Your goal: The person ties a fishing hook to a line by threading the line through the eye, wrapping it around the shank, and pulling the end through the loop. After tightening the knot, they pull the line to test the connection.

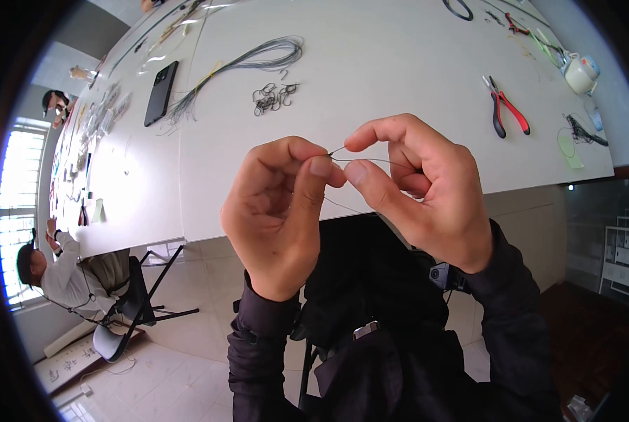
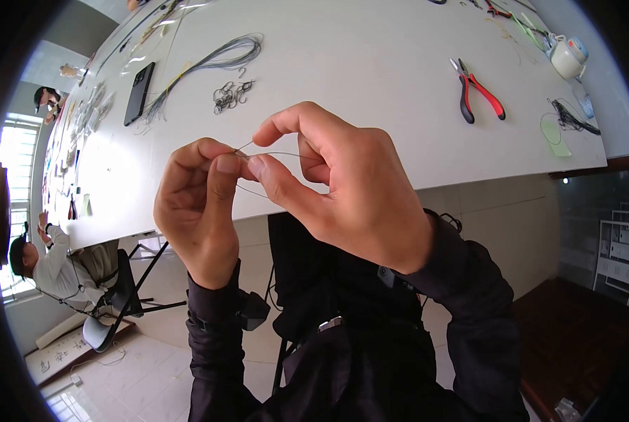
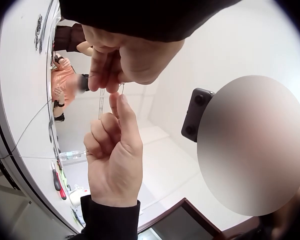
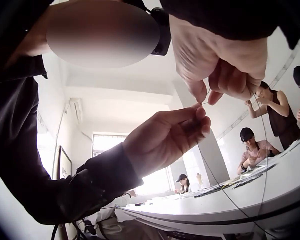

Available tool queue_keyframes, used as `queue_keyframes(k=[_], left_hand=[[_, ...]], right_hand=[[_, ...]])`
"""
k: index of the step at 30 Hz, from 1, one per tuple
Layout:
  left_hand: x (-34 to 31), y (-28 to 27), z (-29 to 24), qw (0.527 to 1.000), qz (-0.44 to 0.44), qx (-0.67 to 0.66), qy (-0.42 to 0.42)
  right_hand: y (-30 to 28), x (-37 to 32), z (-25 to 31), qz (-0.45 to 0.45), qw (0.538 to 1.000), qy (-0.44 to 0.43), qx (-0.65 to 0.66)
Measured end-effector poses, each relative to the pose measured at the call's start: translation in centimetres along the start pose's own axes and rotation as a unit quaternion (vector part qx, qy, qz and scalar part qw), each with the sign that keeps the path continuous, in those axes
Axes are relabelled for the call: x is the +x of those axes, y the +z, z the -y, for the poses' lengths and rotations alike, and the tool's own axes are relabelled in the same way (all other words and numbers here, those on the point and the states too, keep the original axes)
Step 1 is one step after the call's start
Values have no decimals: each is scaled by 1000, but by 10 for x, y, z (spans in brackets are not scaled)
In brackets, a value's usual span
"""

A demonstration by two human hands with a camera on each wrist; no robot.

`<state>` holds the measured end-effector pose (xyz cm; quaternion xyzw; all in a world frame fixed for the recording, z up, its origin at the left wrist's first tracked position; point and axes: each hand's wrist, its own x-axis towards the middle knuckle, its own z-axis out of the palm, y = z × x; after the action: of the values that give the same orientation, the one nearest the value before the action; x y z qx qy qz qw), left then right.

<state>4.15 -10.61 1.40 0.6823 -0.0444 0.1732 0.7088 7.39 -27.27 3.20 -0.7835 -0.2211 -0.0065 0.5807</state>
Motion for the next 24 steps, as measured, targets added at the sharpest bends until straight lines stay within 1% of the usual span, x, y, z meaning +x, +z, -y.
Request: queue_keyframes(k=[3,6,9,12,15,16,18,22,24], left_hand=[[1,-1,2,1000,-8,12,3],[1,2,0,1000,-14,10,-3],[0,1,-2,1000,-1,19,-20],[0,-3,-3,999,8,16,-48],[3,-2,-5,998,6,1,-63],[3,-2,-5,998,5,-4,-69],[4,-3,-5,996,20,-38,-83],[7,-8,-1,983,40,-128,-122],[7,-11,1,981,51,-137,-129]], right_hand=[[-1,-6,6,9,1000,3,-5],[2,-5,2,-25,998,-52,-13],[-1,0,5,-44,998,-25,32],[-7,2,6,-2,997,5,80],[-9,3,2,50,993,4,103],[-8,3,0,53,994,10,96],[-6,4,-3,58,995,23,82],[-4,5,-11,41,998,6,46],[-3,5,-13,32,998,15,42]])
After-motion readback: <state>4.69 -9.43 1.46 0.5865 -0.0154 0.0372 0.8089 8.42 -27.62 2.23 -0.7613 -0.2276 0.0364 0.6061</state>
